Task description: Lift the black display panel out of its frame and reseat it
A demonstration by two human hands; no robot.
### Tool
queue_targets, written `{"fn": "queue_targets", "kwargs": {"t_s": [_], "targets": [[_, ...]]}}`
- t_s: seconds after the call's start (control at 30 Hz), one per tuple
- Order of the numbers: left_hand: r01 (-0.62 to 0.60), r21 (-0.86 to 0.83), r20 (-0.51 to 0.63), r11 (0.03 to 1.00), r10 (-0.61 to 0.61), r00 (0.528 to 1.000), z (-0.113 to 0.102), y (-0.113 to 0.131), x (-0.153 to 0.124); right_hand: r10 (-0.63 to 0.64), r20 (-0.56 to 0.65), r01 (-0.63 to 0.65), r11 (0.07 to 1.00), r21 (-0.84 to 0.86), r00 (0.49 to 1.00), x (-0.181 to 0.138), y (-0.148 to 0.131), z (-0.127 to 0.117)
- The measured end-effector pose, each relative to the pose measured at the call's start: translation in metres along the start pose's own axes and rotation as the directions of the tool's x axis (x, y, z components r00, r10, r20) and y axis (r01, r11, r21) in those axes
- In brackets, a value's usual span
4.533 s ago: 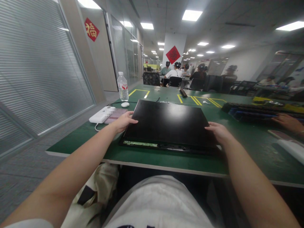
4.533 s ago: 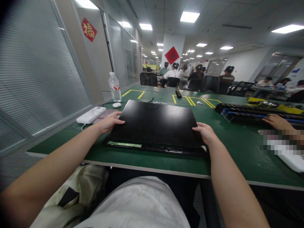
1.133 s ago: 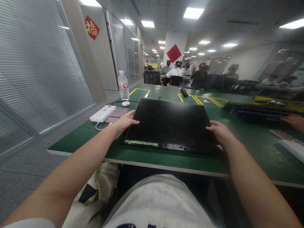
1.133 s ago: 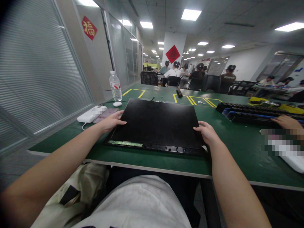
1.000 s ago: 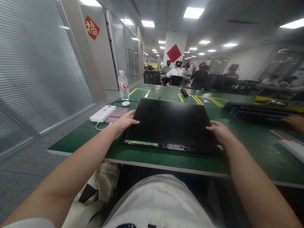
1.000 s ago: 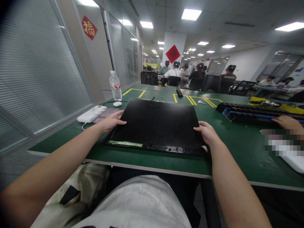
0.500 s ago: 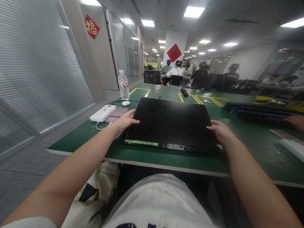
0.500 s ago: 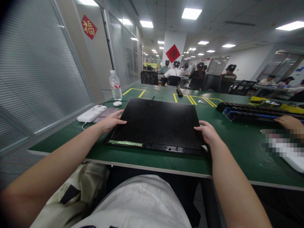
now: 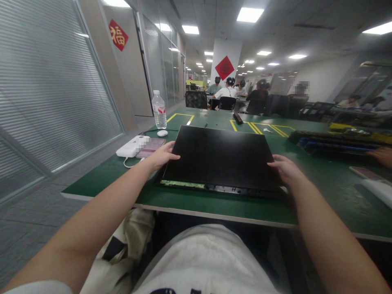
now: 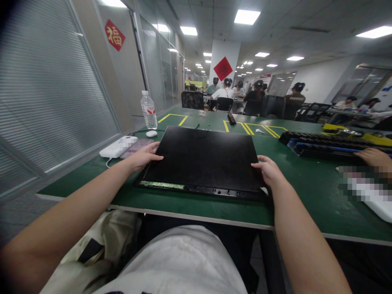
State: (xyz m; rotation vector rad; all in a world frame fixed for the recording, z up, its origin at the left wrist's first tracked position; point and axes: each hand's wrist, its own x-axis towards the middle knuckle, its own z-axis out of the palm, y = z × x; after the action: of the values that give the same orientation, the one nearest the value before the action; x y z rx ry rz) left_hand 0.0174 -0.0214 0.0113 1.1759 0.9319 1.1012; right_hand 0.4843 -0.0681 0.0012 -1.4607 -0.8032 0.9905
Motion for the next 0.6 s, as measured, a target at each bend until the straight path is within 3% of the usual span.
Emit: {"fn": "queue_targets", "kwargs": {"t_s": [0.37,0.6], "targets": [[-0.001,0.024,0.001,1.0,0.001,1.0,0.0005,0.001,-0.0009,-0.009,-0.02,0.008,1.0,-0.022,1.0,-0.0008,0.0007,0.0017],[-0.025,0.033,-0.022,0.999,0.026,0.999,0.0014,0.0011,-0.0006,-0.101,-0.07,0.095,0.992,-0.08,0.992,0.006,0.0048,0.0008]]}}
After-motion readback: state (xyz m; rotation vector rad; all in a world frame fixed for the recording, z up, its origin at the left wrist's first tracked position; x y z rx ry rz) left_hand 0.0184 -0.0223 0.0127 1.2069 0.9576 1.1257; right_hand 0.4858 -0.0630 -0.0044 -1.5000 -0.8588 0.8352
